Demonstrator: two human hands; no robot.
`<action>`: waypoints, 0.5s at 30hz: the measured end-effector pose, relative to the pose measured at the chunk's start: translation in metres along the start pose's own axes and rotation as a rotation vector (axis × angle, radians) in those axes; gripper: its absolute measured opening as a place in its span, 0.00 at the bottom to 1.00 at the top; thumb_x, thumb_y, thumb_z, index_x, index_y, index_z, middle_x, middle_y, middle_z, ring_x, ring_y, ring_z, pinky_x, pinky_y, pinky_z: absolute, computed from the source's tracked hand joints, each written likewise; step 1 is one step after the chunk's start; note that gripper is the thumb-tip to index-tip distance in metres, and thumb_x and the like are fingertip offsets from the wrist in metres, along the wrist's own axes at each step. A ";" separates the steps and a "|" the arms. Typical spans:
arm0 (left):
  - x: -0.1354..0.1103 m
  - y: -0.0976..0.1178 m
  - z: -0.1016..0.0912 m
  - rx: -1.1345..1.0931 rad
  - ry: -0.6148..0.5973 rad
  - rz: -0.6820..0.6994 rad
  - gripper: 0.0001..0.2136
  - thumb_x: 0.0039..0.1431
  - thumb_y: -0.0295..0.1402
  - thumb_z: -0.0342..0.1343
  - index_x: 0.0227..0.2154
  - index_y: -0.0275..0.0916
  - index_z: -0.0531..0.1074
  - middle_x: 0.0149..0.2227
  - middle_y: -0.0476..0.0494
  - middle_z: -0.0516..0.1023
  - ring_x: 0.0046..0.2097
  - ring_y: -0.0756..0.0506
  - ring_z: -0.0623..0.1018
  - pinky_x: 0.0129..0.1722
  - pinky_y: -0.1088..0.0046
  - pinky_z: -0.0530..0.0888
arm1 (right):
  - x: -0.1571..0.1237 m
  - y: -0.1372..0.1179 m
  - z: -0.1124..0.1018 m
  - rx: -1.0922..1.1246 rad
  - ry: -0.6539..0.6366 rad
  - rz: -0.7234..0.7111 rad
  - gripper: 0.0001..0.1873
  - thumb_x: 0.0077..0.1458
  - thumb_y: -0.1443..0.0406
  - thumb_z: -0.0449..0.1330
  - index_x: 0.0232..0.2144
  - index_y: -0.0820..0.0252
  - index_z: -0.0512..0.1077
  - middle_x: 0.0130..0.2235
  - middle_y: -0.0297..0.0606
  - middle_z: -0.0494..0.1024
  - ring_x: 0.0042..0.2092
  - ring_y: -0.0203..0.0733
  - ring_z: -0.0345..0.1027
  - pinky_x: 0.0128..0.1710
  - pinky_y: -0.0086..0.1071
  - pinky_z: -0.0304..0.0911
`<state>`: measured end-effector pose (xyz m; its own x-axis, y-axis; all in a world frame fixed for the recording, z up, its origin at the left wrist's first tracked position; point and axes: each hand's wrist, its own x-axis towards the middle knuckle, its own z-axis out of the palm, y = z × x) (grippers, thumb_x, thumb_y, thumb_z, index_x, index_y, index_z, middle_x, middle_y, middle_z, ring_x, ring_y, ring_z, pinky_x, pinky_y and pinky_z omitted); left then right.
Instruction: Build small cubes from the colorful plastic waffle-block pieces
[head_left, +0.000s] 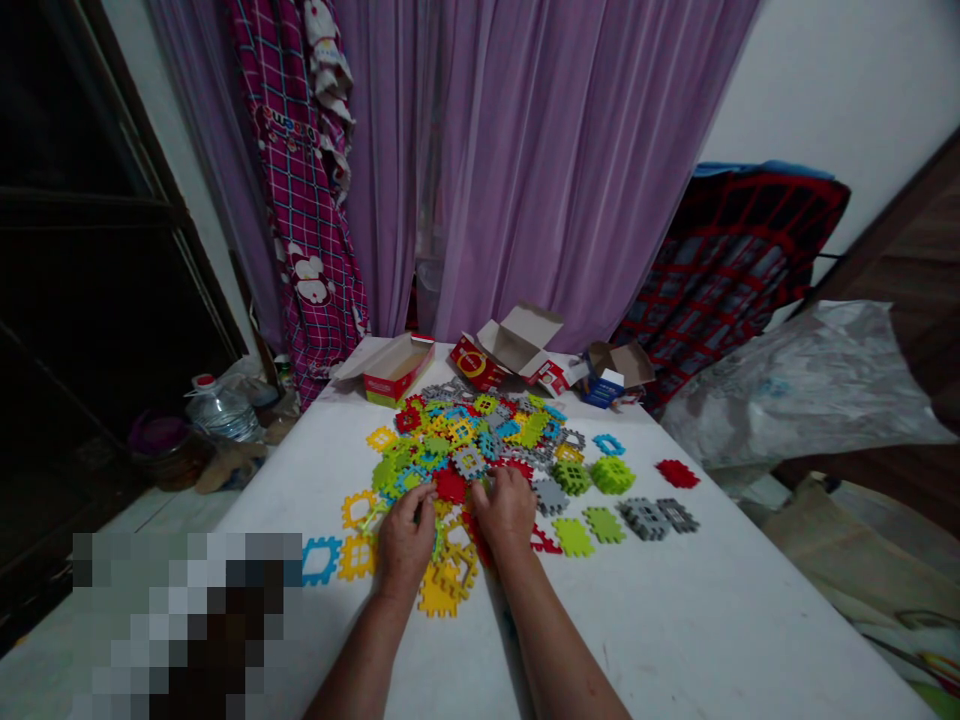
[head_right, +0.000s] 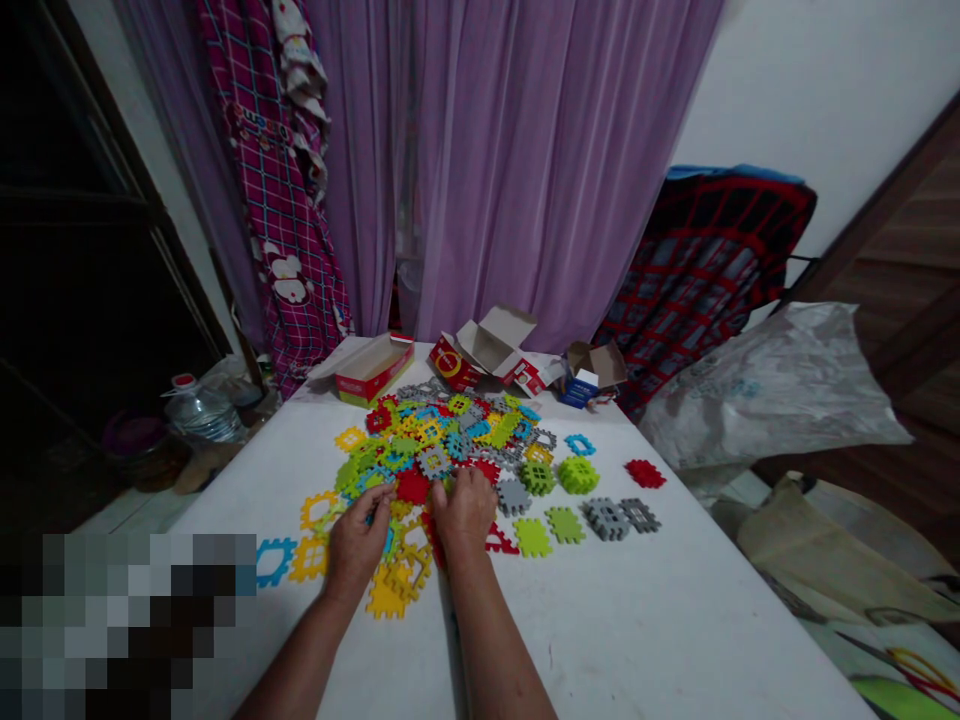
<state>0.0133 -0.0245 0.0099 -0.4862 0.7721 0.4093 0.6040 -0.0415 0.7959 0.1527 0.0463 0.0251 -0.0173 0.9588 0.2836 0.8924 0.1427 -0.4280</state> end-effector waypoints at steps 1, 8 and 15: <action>0.000 0.000 0.000 0.002 -0.002 0.000 0.12 0.60 0.35 0.50 0.38 0.44 0.78 0.38 0.46 0.84 0.42 0.45 0.82 0.45 0.67 0.78 | 0.000 0.000 0.001 0.001 0.010 -0.004 0.16 0.58 0.57 0.57 0.43 0.59 0.75 0.45 0.45 0.76 0.49 0.49 0.68 0.47 0.37 0.55; 0.000 0.002 0.001 -0.006 -0.029 -0.038 0.12 0.60 0.35 0.50 0.39 0.44 0.78 0.39 0.47 0.84 0.43 0.46 0.82 0.47 0.68 0.77 | -0.002 -0.002 0.012 -0.044 0.099 -0.047 0.22 0.54 0.52 0.61 0.43 0.62 0.73 0.45 0.47 0.76 0.47 0.51 0.68 0.44 0.37 0.55; 0.000 0.002 0.001 0.010 -0.029 -0.030 0.11 0.60 0.35 0.50 0.38 0.45 0.78 0.39 0.48 0.84 0.43 0.46 0.82 0.47 0.69 0.77 | 0.005 -0.004 0.016 -0.083 0.072 -0.021 0.19 0.55 0.54 0.60 0.43 0.61 0.73 0.44 0.47 0.76 0.47 0.50 0.68 0.42 0.37 0.55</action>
<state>0.0152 -0.0242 0.0108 -0.4853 0.7912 0.3722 0.5961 -0.0120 0.8028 0.1413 0.0545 0.0143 -0.0065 0.9354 0.3535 0.9267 0.1384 -0.3494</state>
